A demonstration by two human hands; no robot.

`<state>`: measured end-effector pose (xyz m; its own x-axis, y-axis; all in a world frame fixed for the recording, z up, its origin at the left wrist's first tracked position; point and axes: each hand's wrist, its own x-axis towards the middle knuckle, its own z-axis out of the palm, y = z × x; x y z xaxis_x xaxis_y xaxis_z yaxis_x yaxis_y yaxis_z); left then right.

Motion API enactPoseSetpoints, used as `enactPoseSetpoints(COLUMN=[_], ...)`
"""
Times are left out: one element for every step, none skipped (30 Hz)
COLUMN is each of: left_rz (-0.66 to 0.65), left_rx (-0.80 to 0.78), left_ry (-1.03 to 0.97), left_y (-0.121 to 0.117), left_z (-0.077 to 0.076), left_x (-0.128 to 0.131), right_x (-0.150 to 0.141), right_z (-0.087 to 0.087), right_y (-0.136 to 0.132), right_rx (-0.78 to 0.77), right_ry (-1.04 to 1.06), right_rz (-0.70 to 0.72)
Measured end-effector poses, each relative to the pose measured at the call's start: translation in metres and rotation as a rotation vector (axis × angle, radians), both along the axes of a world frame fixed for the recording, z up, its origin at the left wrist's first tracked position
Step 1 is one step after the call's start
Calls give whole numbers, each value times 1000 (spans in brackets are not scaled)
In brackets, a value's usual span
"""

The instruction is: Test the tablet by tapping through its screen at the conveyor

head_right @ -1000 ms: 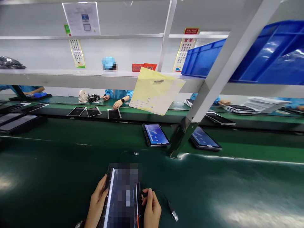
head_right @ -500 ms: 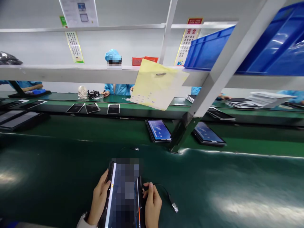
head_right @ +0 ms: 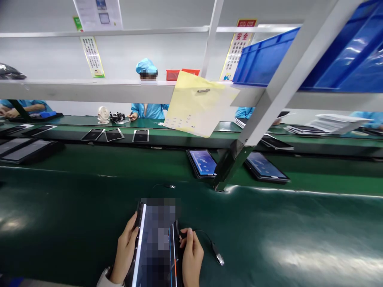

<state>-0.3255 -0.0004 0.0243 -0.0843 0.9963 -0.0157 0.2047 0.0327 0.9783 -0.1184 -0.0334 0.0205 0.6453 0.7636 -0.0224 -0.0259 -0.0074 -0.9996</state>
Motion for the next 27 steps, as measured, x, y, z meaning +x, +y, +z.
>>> enactPoseSetpoints(left_rz=[2, 4, 3, -1, -8, -15, -21, -25, -28, -28, -27, -25, -24, -22, -20, -17, -15, -11, -10, -10, -12, -14, -15, -16, -14, -14, -18], left_rx=[-2, -4, -8, -13, -16, -17, -19, -18, -17, -19, -22, -24, -23, -21, -21, -17, -15, -13, -12, -10, -8, -5, -2, 2, 6, 7, 4], left_ry=[-4, -7, -7, -8, -8, -8, -9, -9, -8, -6, -3, 2, 6, 9, 12, 12, 10, 7, 3, 0, -5, -10, -14, -18, -22, -29, -39], left_y=[0, 0, 1, 1, 1, 1, 2, 1, 1, 1, 1, 1, 1, 1, 1, 1, 1, 1, 1, 1, 1, 1, 1, 1, 1, 1, 1], left_z=[-1, -1, -2, -2, -2, -3, -3, -3, -3, -3, -3, -3, -4, -4, -4, -5, -5, -5, -5, -5, -5, -5, -6, -6, -6, -7, -8], left_x=[0, 0, 0, 0, 0, 0, 0, 0, 0, 0, 0, 0, 0, 0, 0, 0, 1, 1, 1, 1, 1, 1, 0, 0, 0, -1, -2], right_x=[0, 0, -1, -1, -1, -1, -1, -1, -1, -1, -1, -1, -1, -1, -1, 0, 0, 0, 1, 1, 1, 1, 1, 1, 1, 1, 0], right_z=[0, 0, 0, 1, 1, 2, 3, 3, 4, 5, 5, 5, 5, 5, 5, 5, 4, 4, 4, 3, 3, 2, 2, 2, 2, 2, 2], right_y=[0, 0, 0, 0, 1, 1, 1, 1, 1, 2, 2, 2, 2, 2, 3, 3, 3, 3, 3, 3, 3, 2, 2, 2, 2, 2, 2], right_rx=[-1, -4, -6, -9, -12, -14, -15, -16, -18, -20, -21, -20, -19, -16, -14, -12, -12, -13, -12, -11, -9, -7, -6, -7, -7, -7, -7], right_ry=[-1, -1, 0, 2, 4, 5, 6, 6, 8, 10, 12, 13, 13, 12, 11, 9, 8, 8, 7, 6, 4, 3, 2, 1, 0, -1, -3], right_rz=[-1, -1, 0, 2, 2, 1, 0, 0, 0, 2, 3, 3, 0, -3, -7, -9, -8, -6, -2, 2, 4, 9, 10, 12, 11, 8, 6])
